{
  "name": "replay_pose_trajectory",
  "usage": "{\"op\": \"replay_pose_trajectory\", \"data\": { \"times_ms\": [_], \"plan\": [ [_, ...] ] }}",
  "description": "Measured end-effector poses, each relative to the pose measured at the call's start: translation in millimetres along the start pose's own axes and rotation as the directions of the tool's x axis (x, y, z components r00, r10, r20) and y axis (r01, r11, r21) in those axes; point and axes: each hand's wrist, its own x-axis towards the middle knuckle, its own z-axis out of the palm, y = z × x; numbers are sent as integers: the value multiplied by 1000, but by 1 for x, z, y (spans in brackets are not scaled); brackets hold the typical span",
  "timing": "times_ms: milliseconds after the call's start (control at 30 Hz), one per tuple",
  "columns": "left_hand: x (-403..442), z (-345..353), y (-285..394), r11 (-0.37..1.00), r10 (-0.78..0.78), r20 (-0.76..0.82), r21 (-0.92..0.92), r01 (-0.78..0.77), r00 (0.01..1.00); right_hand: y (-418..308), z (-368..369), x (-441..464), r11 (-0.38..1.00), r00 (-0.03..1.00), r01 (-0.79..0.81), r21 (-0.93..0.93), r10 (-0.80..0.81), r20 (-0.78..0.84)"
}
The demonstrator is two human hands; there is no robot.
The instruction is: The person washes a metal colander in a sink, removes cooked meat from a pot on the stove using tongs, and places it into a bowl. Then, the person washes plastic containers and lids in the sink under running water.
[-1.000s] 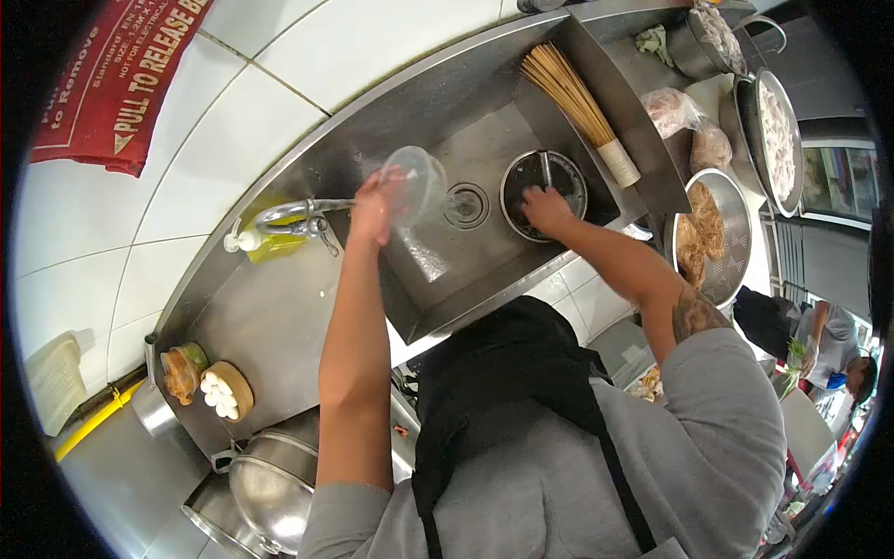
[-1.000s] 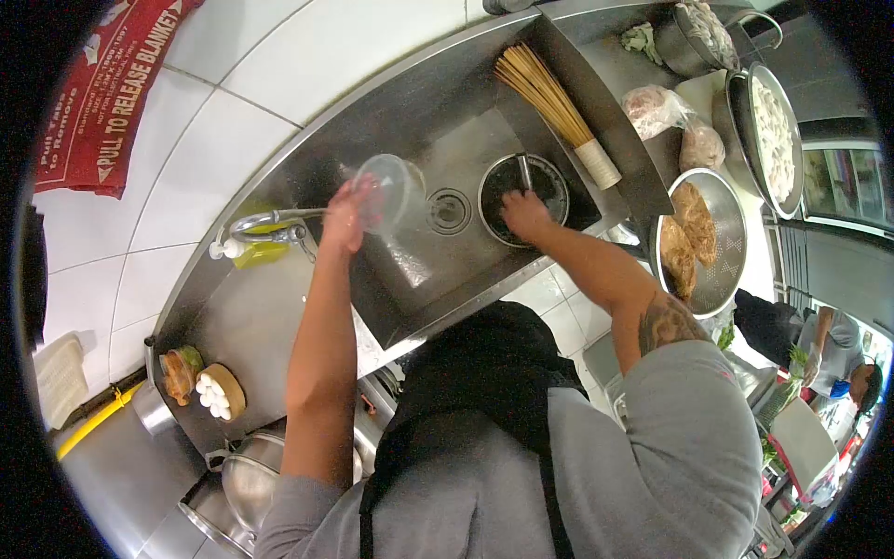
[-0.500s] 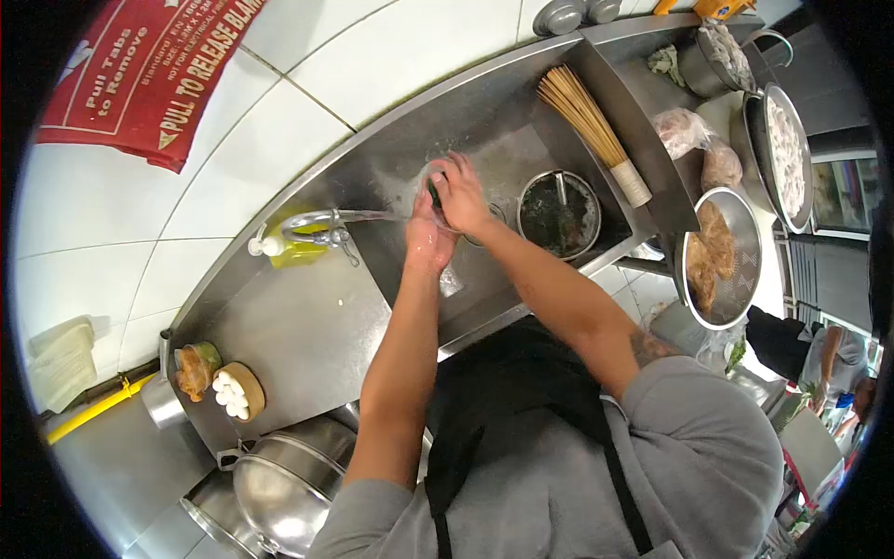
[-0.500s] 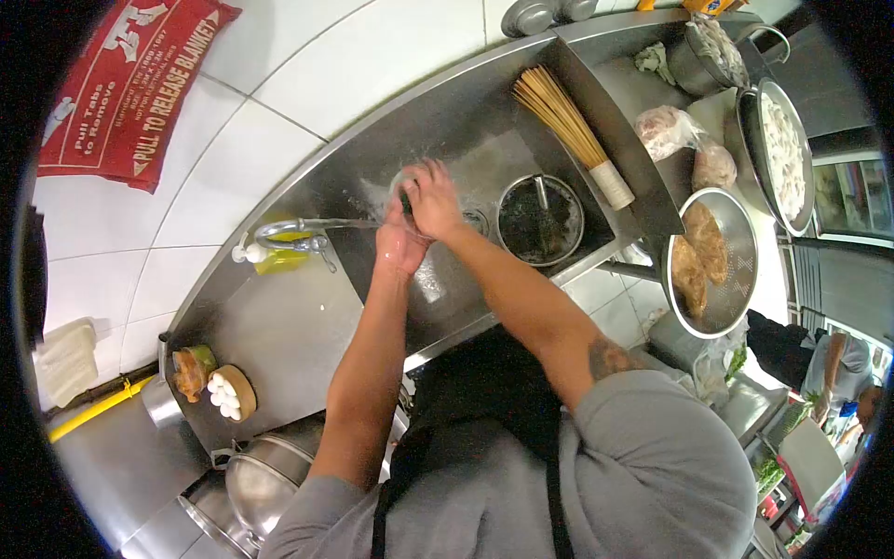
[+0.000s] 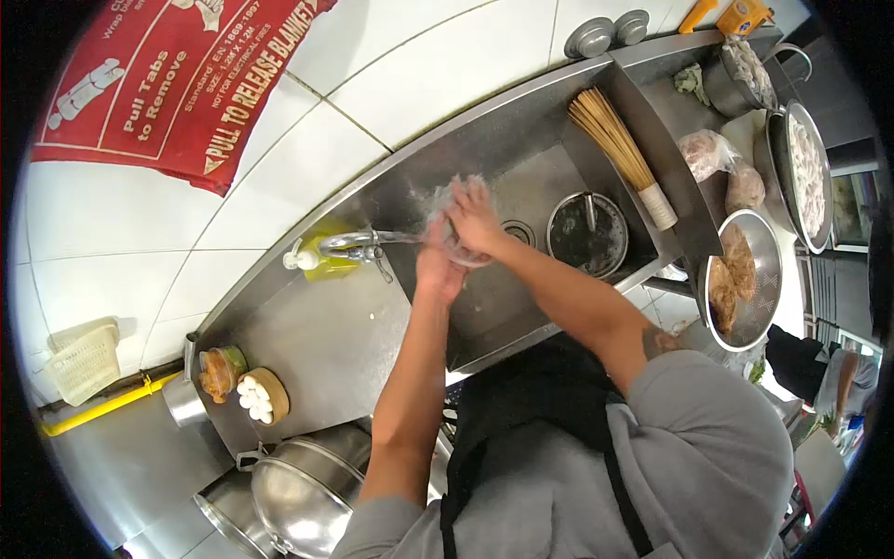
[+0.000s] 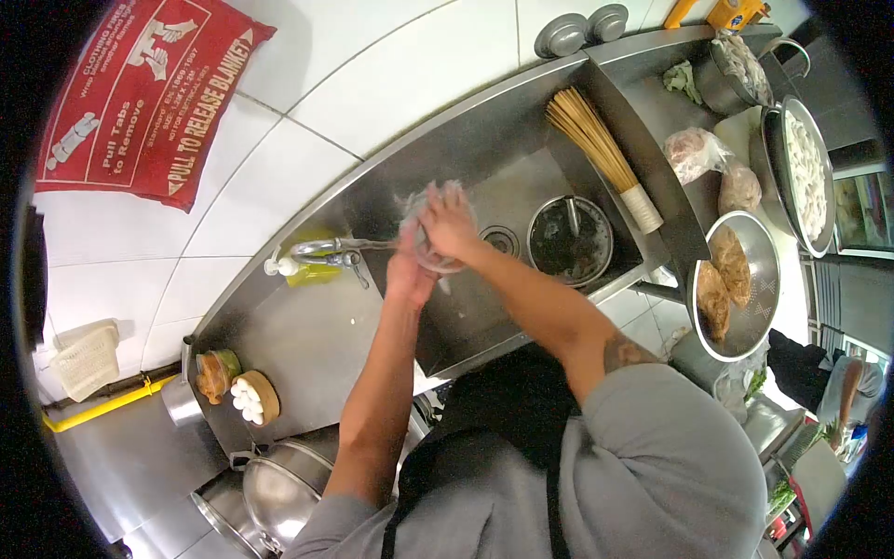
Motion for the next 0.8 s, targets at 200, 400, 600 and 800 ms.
{"op": "replay_pose_trajectory", "data": {
  "times_ms": [200, 400, 600, 800],
  "plan": [
    [29, -27, 2, 997, 77, -12, -2, -77, 997, -10, 10, -44, 838, 953, 214, 502, -65, -297],
    [61, -48, 10, 986, 82, 69, -149, -71, 994, -9, 30, -23, 972, 912, 208, 107, -153, -380],
    [16, -2, 3, 997, -39, 54, 64, 35, 998, -4, -15, -16, 742, 955, -179, 646, 289, -67],
    [12, -12, 10, 997, 46, 76, 51, -50, 996, -16, -13, -28, 847, 910, 293, 444, -105, -400]
  ]
}}
